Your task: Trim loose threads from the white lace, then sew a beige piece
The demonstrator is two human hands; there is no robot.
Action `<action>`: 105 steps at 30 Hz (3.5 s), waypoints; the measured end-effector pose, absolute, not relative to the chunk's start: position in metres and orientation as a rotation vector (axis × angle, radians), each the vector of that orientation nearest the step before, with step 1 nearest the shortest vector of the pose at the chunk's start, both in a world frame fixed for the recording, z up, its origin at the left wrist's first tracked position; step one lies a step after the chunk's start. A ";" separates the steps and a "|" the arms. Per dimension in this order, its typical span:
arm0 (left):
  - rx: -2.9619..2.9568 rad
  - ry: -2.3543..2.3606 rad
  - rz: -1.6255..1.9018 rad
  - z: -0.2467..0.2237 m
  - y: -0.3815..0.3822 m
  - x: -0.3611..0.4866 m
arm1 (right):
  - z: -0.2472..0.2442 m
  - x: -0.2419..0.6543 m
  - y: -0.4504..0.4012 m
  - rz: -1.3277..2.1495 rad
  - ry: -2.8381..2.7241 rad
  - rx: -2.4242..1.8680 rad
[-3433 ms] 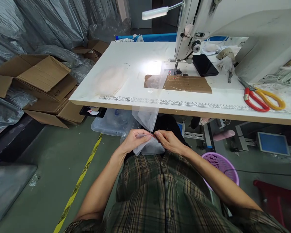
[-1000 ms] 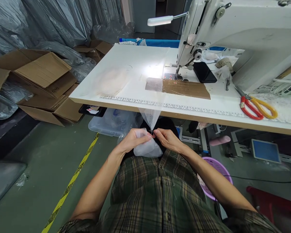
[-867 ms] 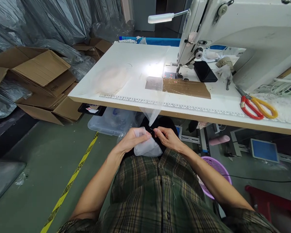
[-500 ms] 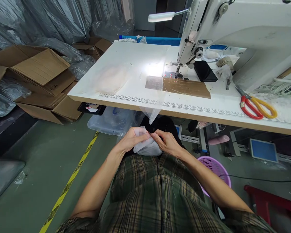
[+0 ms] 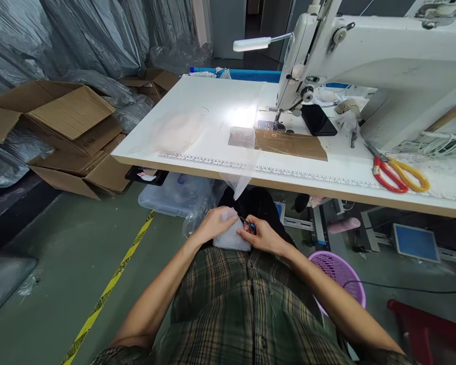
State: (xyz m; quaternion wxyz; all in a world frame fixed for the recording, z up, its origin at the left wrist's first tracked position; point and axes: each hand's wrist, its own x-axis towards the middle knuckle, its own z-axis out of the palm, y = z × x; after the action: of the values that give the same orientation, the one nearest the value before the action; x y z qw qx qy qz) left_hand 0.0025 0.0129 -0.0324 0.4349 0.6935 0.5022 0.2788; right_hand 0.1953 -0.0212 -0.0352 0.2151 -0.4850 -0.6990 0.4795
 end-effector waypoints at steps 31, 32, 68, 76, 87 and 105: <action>2.811 1.183 1.234 0.009 -0.004 0.020 | 0.011 0.182 -0.001 0.825 -1.553 -1.294; 2.876 1.155 1.206 0.006 -0.009 0.018 | 0.009 0.180 -0.002 0.818 -1.572 -1.312; 2.011 1.387 0.810 0.010 -0.039 -0.053 | 0.017 0.186 -0.012 0.961 -0.957 -1.143; 1.651 0.993 0.891 0.003 -0.028 0.029 | 0.021 0.183 -0.013 0.953 -1.022 -1.182; 1.958 1.779 0.655 0.006 -0.014 -0.078 | 0.006 0.199 -0.039 1.250 -1.266 -1.220; 1.162 0.974 0.726 0.012 -0.016 0.007 | 0.009 0.211 -0.054 1.342 -1.854 -1.047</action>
State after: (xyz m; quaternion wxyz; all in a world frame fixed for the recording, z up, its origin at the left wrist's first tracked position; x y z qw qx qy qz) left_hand 0.0073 -0.0162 0.0117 0.6671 0.5149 0.4316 0.3217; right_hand 0.2113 -0.0542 0.0088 0.3070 -0.3959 -0.7011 0.5075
